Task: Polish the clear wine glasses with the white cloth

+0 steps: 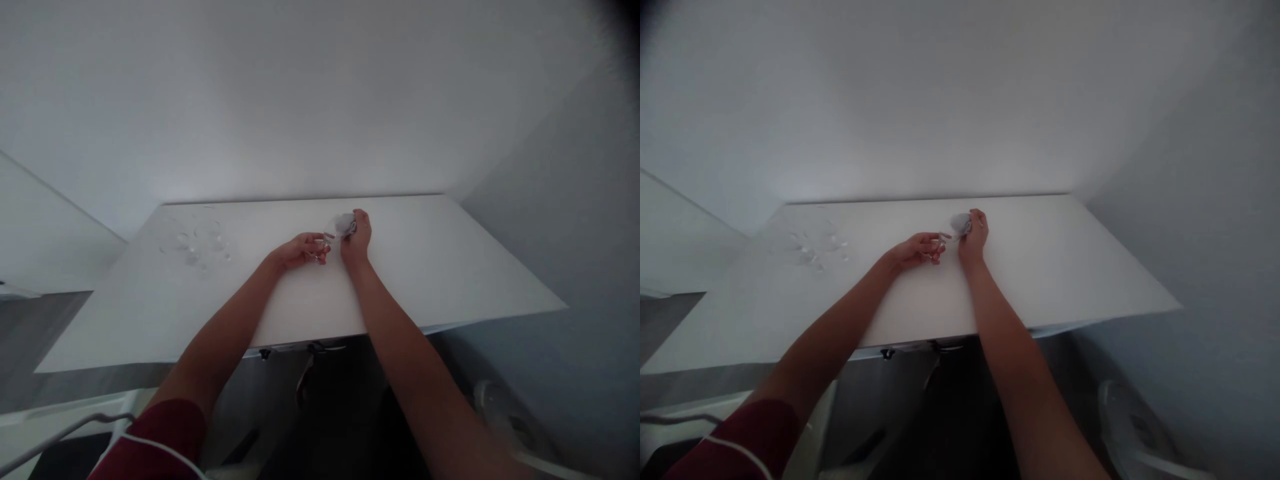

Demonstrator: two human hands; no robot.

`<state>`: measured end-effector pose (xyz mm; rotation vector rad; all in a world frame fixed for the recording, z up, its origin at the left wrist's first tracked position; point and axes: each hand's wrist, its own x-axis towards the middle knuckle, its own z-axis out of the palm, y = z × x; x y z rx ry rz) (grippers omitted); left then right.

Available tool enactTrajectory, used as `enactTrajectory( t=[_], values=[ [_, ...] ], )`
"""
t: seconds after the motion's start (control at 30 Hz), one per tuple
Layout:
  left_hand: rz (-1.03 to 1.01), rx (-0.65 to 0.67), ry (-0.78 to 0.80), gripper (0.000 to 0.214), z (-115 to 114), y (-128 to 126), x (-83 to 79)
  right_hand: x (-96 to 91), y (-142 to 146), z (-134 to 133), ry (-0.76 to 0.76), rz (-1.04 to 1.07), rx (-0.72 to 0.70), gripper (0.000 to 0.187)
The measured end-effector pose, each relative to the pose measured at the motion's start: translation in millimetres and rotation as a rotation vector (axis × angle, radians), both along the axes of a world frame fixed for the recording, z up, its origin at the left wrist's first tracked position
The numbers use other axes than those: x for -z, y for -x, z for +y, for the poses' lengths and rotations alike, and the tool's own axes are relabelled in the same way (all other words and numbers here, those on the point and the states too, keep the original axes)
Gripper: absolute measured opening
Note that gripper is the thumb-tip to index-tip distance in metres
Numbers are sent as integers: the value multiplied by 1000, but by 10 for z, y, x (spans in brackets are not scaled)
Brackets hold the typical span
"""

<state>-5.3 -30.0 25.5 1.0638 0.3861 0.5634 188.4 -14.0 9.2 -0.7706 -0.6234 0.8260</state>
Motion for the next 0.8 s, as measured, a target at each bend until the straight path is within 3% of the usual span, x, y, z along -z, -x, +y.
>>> enactTrajectory(
  t=[0.1, 0.17, 0.3, 0.4, 0.53, 0.7, 0.8],
  values=[
    [-67, -49, -46, 54, 6, -57, 20, -15, -48, 54, -39, 265, -4, 22],
    [-127, -183, -52, 51, 35, -92, 39, -27, -25, 44, -39, 333, -74, 19],
    [-139, -584, -66, 34, 115, -128, 68, -63, 126, -75, -49, 188, -310, 22],
    [-135, -792, -121, 42, 141, -140, 80, -116, 230, -182, -79, 57, -497, 38],
    [-94, -792, -149, 62, 138, -148, 87, -189, 272, -258, -125, -14, -649, 53],
    [-137, -867, -136, 49, 140, -113, 61, -182, 219, -227, -84, -13, -601, 47],
    [-191, -913, -105, 45, 133, -98, 35, -130, 207, -223, 26, -57, -709, 52]
  ],
)
